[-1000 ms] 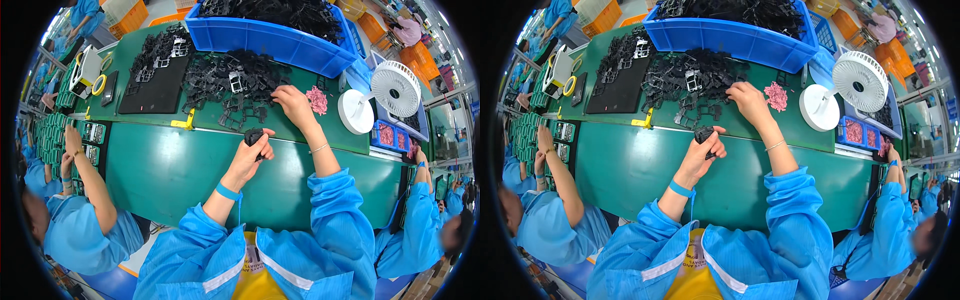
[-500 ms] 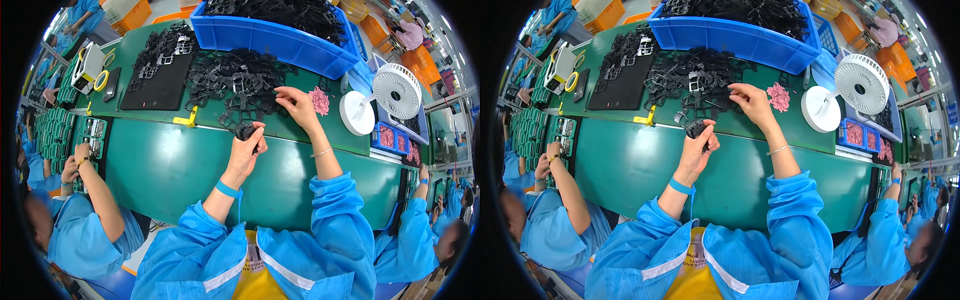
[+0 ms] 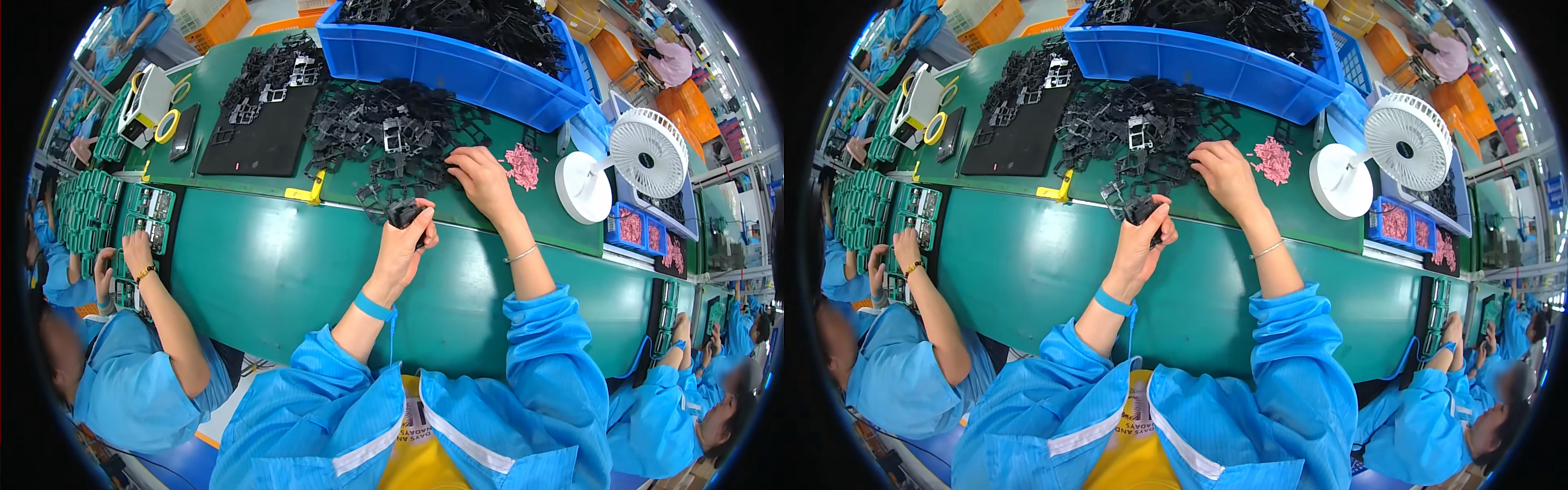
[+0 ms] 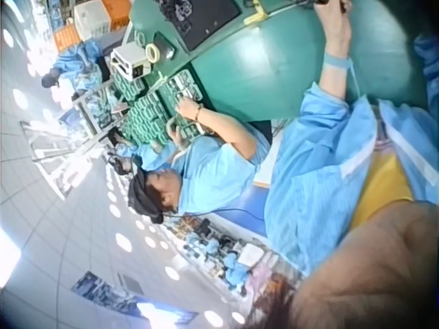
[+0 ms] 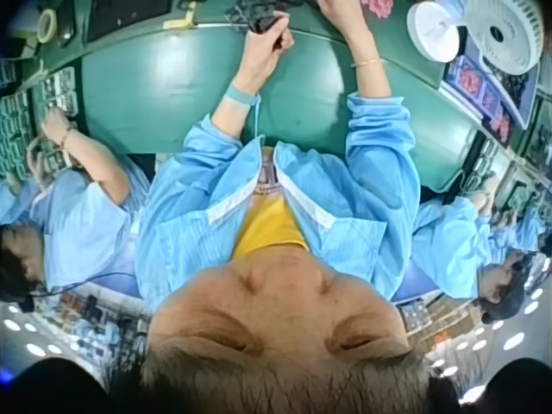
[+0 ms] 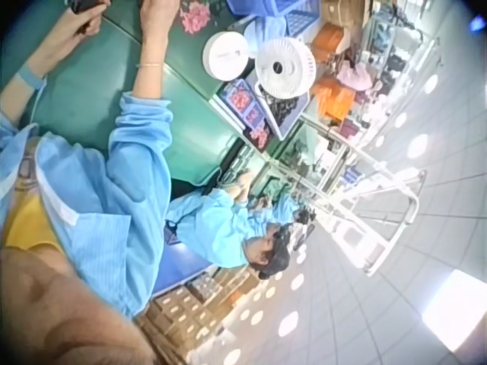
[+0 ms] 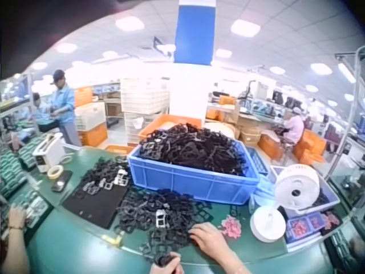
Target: Assembling small electronic components onto circuit boards on an industrial assembly line.
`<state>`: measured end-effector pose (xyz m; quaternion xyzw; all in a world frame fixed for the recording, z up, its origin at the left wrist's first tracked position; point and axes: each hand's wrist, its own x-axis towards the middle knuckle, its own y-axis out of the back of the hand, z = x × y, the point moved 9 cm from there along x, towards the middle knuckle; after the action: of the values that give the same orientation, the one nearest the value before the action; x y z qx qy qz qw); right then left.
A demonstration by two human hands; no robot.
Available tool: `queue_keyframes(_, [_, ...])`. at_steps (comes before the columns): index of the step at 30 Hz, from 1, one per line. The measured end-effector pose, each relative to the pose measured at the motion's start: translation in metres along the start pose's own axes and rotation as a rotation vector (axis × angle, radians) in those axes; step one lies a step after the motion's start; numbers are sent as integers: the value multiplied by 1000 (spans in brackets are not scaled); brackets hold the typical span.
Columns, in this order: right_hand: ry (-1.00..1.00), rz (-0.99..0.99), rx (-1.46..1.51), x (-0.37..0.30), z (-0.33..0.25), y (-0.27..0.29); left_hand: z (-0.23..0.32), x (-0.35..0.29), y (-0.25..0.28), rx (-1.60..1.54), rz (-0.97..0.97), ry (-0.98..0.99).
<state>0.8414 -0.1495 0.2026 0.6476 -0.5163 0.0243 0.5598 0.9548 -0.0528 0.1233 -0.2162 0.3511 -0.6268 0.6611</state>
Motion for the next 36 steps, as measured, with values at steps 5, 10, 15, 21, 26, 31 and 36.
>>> queue_keyframes(5, [115, 37, -216, 3, -12, 3, 0, -2, 0, 11, 8, 10])
queue_keyframes(10, [-337, 389, 138, -14, 15, 40, 2, -3, 3, 21, 26, 7])
queue_keyframes(15, [-800, 356, 1030, -44, 32, 5, -3, -2, 4, 47, 23, 26])
queue_keyframes(21, [-844, 175, 1433, -60, -14, -21, -12, -7, -4, 59, 18, 126])
queue_keyframes(26, [-479, 31, 1508, -57, -38, -17, -27, -12, -15, -53, -167, 297])
queue_keyframes(31, [-596, -74, 1248, -62, -26, -9, -23, -20, -27, -64, -239, 299])
queue_keyframes(36, [-286, 139, -291, -36, 30, 64, -2, -9, -8, 123, -20, 9])
